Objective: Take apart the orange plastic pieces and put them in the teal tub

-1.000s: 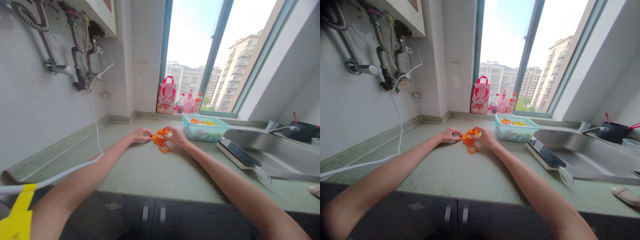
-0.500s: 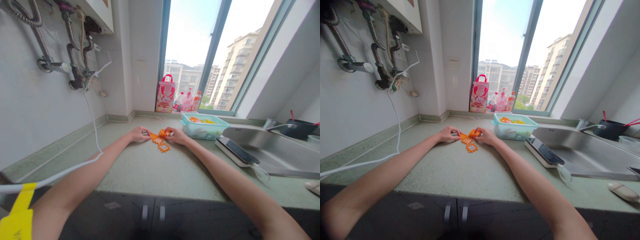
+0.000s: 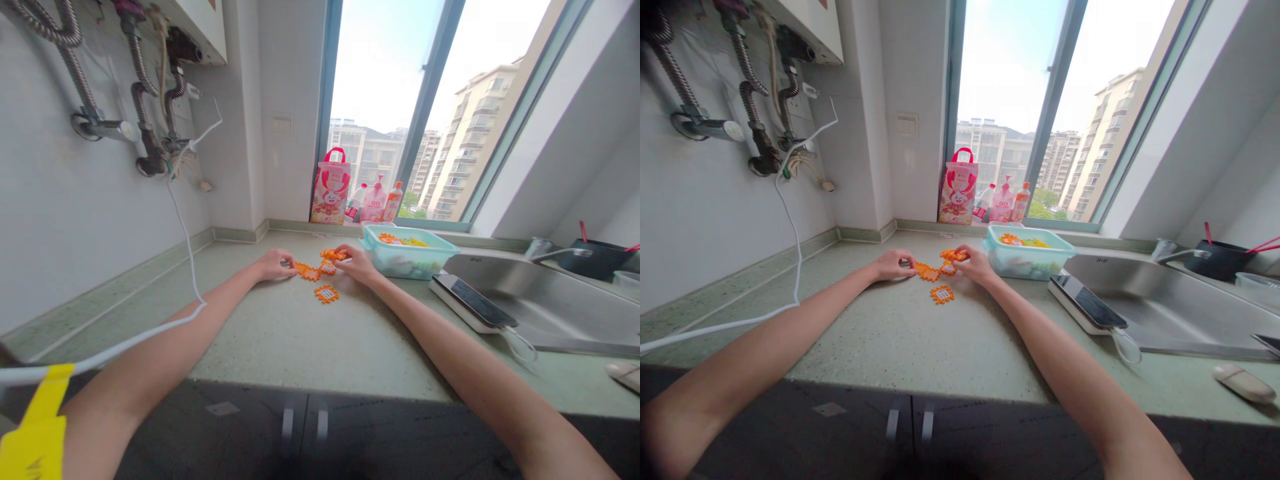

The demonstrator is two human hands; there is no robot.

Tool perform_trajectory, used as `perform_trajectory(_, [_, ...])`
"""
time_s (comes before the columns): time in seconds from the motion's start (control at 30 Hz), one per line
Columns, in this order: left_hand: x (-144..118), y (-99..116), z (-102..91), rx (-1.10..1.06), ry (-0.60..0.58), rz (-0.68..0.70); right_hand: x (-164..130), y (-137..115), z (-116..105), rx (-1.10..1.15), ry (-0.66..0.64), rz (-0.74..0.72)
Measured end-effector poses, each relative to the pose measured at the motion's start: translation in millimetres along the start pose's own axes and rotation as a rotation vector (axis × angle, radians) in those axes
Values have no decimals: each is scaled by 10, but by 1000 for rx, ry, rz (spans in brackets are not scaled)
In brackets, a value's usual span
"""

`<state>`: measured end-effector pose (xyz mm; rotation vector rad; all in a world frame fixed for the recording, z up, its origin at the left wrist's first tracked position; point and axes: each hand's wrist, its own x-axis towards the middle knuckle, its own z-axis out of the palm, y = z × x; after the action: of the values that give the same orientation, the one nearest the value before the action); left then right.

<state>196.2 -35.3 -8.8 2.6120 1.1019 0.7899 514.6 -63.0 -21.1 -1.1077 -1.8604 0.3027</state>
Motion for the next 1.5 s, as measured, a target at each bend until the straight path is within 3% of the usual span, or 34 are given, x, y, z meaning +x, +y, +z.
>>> perform_trajectory(0.1, [2, -25, 14, -7, 7, 6, 33, 4, -26, 45, 102, 1])
perform_trajectory(0.2, [4, -20, 25, -5, 11, 6, 27, -6, -23, 37, 109, -23])
perform_trajectory(0.4, [13, 85, 48, 10, -7, 21, -53, -164, 99, 69, -68, -130])
perform_trajectory(0.53, [16, 130, 58, -7, -7, 22, -103, -241, 158, -15, -265, -220])
perform_trajectory(0.6, [13, 134, 58, -10, -5, 21, -113, -245, 175, -74, -289, -218])
perform_trajectory(0.93, [57, 123, 70, 23, -10, 23, -97, -278, 237, -139, -170, -165])
perform_trajectory(1.2, [70, 89, 50, 72, -22, -44, -62, -253, 108, -75, -136, -158])
perform_trajectory(1.5, [13, 167, 129, -172, -50, -78, -66, -287, 176, -13, -16, -190])
